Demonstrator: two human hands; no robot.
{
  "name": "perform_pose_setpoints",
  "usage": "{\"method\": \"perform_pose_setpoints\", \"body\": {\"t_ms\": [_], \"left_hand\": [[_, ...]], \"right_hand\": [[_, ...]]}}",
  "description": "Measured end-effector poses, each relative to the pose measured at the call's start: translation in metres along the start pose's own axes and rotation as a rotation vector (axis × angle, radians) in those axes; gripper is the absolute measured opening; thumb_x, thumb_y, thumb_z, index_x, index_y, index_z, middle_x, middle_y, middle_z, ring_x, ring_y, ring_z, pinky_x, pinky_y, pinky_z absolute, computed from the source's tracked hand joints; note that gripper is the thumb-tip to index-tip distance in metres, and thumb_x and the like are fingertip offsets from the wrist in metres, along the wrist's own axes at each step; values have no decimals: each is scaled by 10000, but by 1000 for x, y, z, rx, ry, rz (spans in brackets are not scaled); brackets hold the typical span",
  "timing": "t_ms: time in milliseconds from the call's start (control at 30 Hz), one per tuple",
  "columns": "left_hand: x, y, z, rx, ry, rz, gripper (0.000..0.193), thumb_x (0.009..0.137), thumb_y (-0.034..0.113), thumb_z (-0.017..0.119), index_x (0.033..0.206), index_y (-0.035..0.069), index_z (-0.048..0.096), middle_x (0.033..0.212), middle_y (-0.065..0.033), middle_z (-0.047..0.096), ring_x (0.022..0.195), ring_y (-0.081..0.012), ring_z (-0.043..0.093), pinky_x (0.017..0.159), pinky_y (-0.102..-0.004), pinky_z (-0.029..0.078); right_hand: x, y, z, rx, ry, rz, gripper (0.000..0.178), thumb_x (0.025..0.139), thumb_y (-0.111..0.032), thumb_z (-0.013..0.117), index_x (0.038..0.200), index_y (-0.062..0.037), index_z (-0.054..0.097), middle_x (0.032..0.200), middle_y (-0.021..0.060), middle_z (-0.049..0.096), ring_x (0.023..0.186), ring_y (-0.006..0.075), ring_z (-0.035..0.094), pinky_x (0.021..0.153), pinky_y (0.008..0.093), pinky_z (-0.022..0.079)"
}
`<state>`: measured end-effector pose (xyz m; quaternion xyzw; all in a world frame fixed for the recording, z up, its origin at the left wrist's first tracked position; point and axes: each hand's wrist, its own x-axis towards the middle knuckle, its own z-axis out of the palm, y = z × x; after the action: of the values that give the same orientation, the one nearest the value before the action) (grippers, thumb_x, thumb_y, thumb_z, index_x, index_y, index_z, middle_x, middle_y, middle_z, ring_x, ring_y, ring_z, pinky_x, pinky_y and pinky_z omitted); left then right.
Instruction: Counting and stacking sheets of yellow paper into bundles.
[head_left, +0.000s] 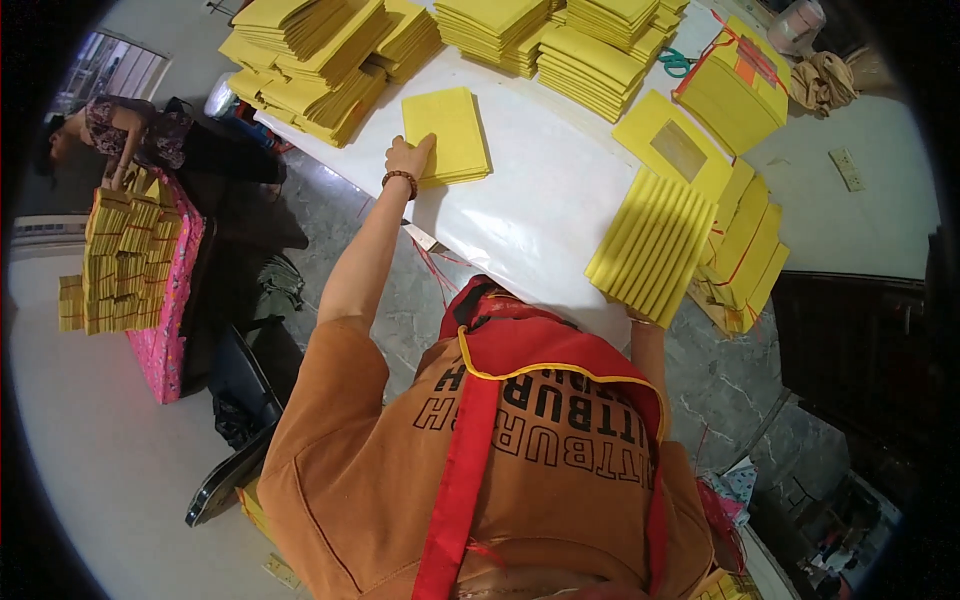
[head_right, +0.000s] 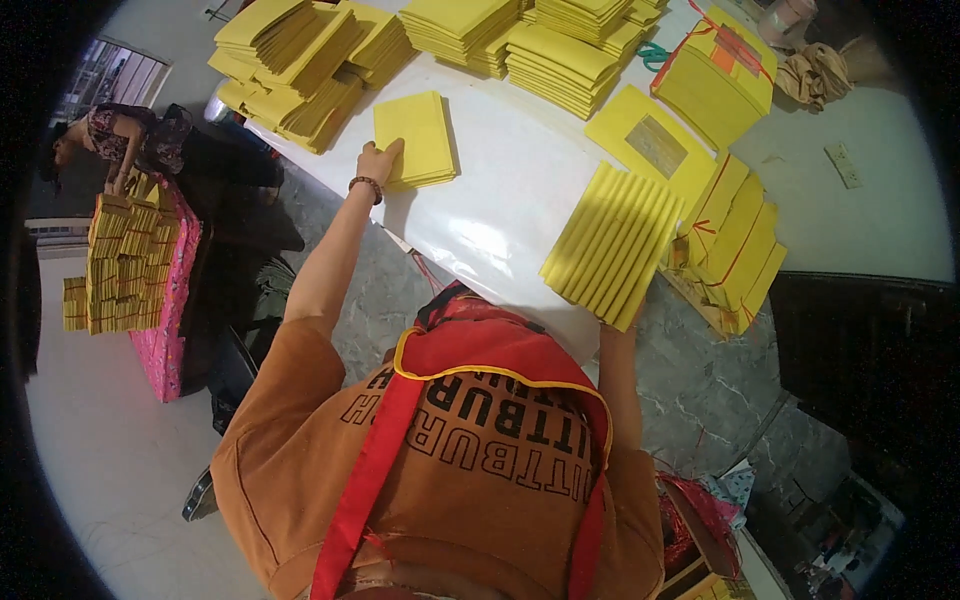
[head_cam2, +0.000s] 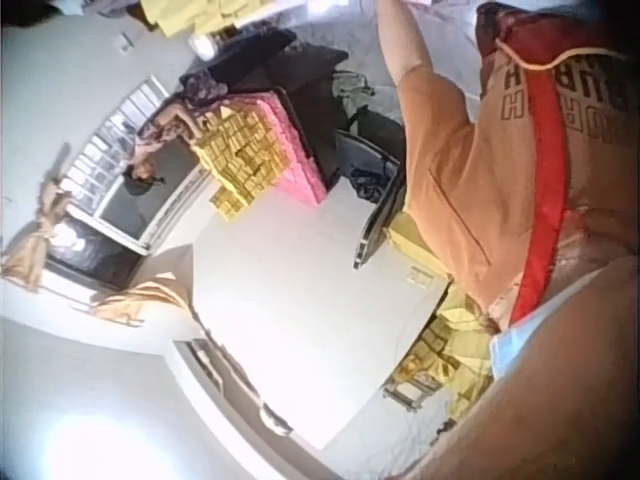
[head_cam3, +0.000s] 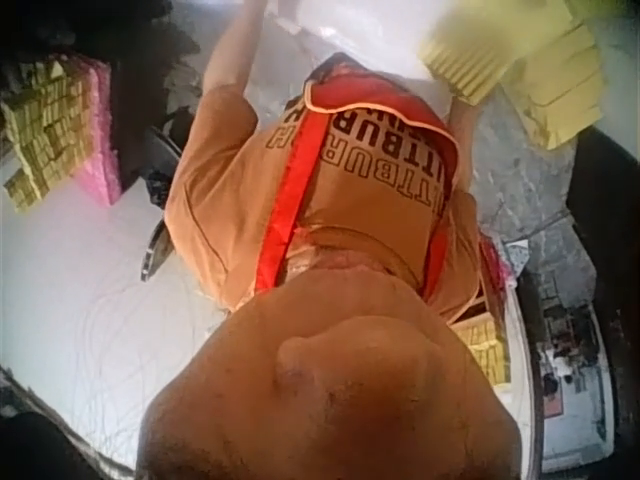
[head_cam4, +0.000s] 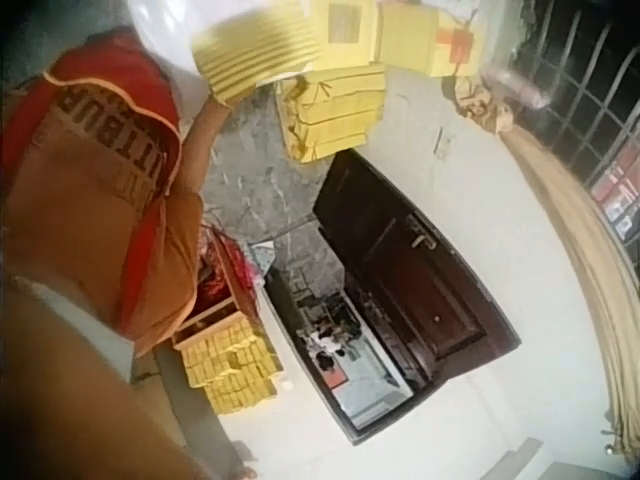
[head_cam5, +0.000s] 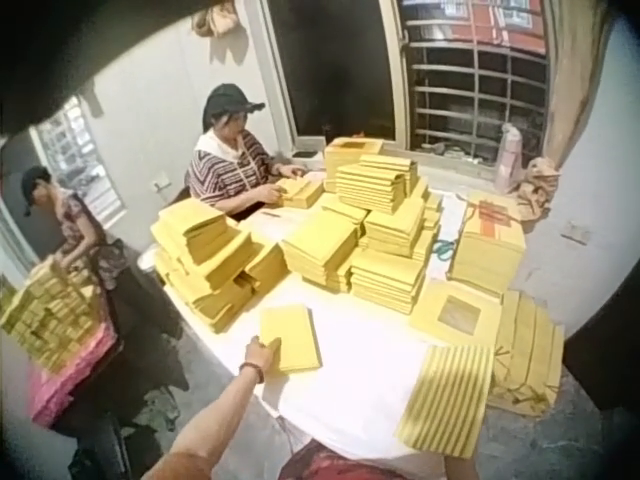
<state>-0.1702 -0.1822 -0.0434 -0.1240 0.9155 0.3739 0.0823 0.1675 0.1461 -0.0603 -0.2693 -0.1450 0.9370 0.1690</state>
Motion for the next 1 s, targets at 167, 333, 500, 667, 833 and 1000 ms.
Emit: {"method": "perform_pose_setpoints", "body": {"t_ms": [167, 333, 500, 667, 833, 1000], "left_hand": [[-14, 40, 4, -45, -96, -91, 764, 616, 368, 751, 1158, -78, 448, 1098, -251, 526, 935, -338, 584, 735, -399, 507], [-34, 44, 24, -827, -316, -16, 317, 658, 63, 716, 883, -115, 581, 802, -155, 631, 643, -264, 630, 610, -355, 540], [-168, 86, 70, -1063, -715, -30, 204, 685, -6, 694, 851, -67, 593, 803, -124, 632, 677, -222, 633, 590, -339, 543], [-248, 77, 134, -828, -607, -96, 569, 640, 42, 758, 1031, -30, 350, 954, -142, 517, 893, -217, 567, 680, -319, 514], [-214, 72, 105, -491, -647, 174, 727, 733, 245, 687, 1246, -37, 256, 1150, -196, 450, 943, -253, 556, 789, -364, 477], [-195, 143, 22, -899, -876, 85, 963, 791, 575, 533, 1395, 17, 33, 1291, -193, 381, 1105, -269, 470, 896, -365, 397]], "right_hand": [[-1, -2, 10, -26, -64, 9, 402, 843, -199, 515, 1187, 6, 482, 1109, 141, 574, 989, 237, 579, 841, 349, 490], [-4, -3, 27, -61, -118, -16, 405, 840, -195, 517, 1189, 7, 479, 1112, 141, 572, 991, 237, 577, 843, 351, 489], [-19, -33, 22, -100, -139, -64, 408, 837, -191, 518, 1191, 8, 477, 1115, 142, 569, 994, 238, 576, 846, 354, 488], [-22, -62, 27, -160, -217, -42, 411, 834, -187, 520, 1193, 8, 474, 1118, 142, 567, 997, 238, 574, 849, 356, 486], [-18, -58, 48, -223, -320, 18, 415, 831, -183, 522, 1195, 9, 471, 1121, 143, 565, 999, 239, 572, 852, 359, 485], [31, -51, 90, -280, -470, 115, 418, 827, -179, 524, 1197, 10, 469, 1124, 143, 563, 1002, 239, 571, 855, 361, 484]]}}
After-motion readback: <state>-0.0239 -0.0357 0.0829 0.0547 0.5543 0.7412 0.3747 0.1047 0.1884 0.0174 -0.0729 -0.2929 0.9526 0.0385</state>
